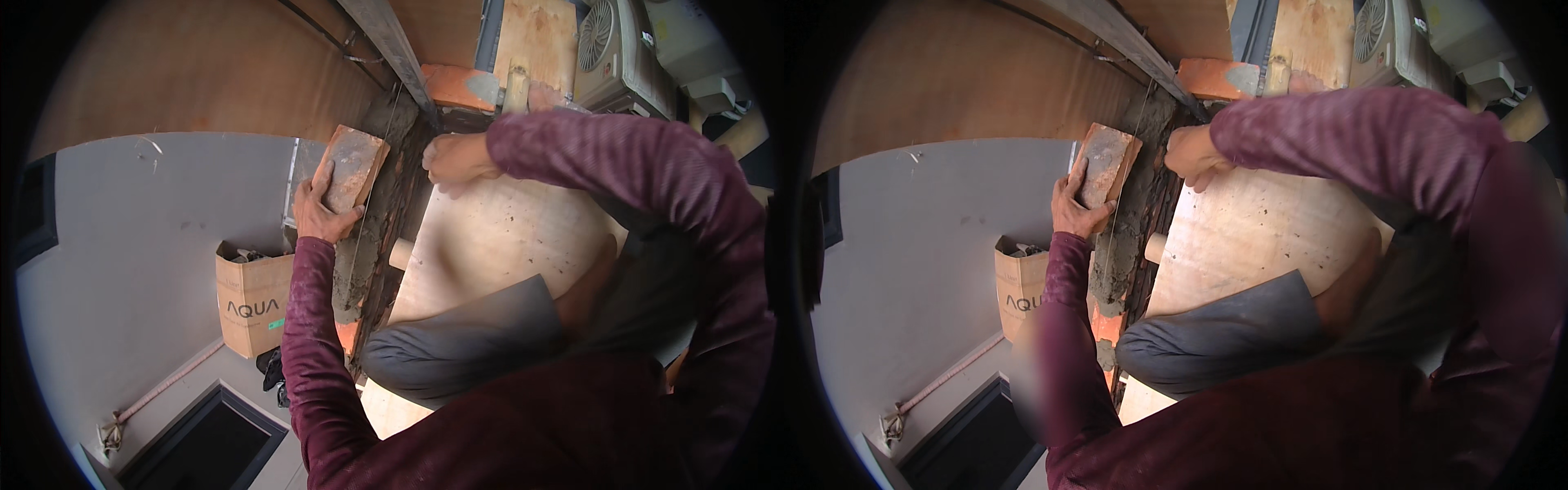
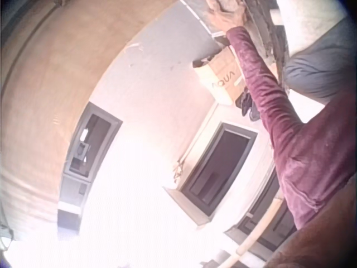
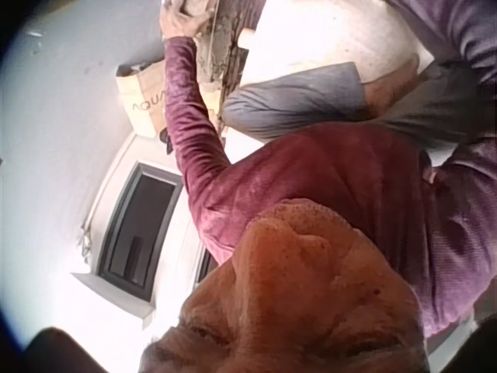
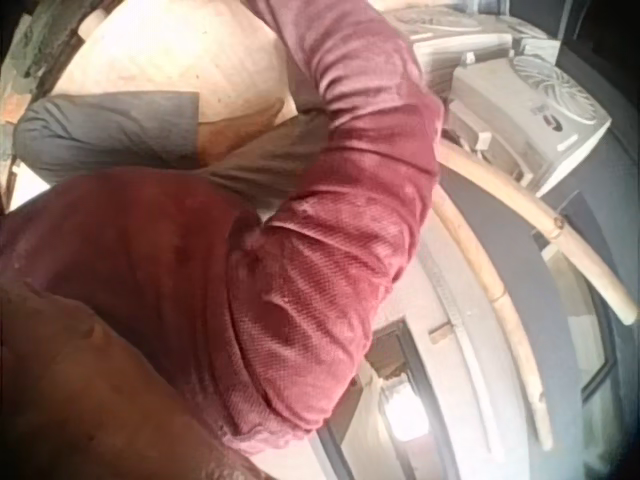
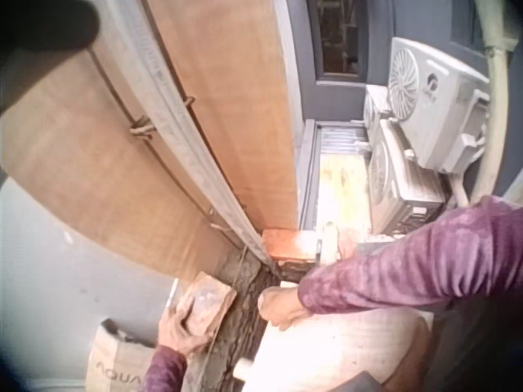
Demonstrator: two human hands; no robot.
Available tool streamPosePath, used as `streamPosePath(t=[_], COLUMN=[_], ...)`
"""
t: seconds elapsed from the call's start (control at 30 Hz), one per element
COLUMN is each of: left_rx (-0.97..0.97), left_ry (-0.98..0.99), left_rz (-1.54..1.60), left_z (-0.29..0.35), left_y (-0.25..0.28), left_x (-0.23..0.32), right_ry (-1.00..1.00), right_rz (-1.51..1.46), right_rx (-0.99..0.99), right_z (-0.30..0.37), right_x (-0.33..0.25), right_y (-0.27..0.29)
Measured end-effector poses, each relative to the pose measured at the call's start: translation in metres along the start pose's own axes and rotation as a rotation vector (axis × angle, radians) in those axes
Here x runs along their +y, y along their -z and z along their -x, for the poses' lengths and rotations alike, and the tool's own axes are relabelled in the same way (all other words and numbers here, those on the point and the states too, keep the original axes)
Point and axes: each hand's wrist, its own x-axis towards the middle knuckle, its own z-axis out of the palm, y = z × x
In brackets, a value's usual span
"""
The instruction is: The person applies mortar onto a brick surface using a trowel and places a brick onto the layer, then uses a hammer to tap the brick into place.
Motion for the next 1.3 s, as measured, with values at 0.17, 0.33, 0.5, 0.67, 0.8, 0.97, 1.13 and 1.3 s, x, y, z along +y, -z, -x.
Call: streamPosePath(t=[0.17, 0.33, 0.5, 0.67, 0.8, 0.97, 1.13, 1.3], left_rx=[-0.041, -0.027, 0.006, 0.093, 0.180, 0.256, 0.221, 0.234], left_ry=[-0.054, 0.021, -0.079, -0.066, -0.101, -0.152, -0.181, -0.174], left_rz=[0.109, 0.109, 0.150, 0.134, 0.126, 0.125, 0.154, 0.134], left_z=[-0.030, -0.011, -0.047, -0.049, -0.060, -0.065, -0.071, -0.076], left_y=[-0.021, -0.037, -0.063, -0.066, -0.083, -0.095, -0.099, -0.106], left_x=[0.022, -0.012, 0.019, 0.014, 0.020, 0.026, 0.028, 0.026], right_ry=[0.553, 0.393, 0.463, 0.485, 0.529, 0.515, 0.626, 0.662], right_rz=[-0.549, -1.113, -1.075, -1.020, -1.080, -0.973, -0.967, -1.009], right_rx=[-0.024, -0.193, 0.274, 0.522, 0.561, 0.683, 0.744, 0.716], right_z=[-0.109, -0.124, -0.092, -0.034, -0.011, -0.020, -0.028, -0.026], right_x=[0.055, 0.043, 0.040, -0.026, -0.037, -0.029, -0.023, -0.031], right_y=[0.003, -0.074, -0.059, -0.108, -0.103, -0.098, -0.098, -0.098])
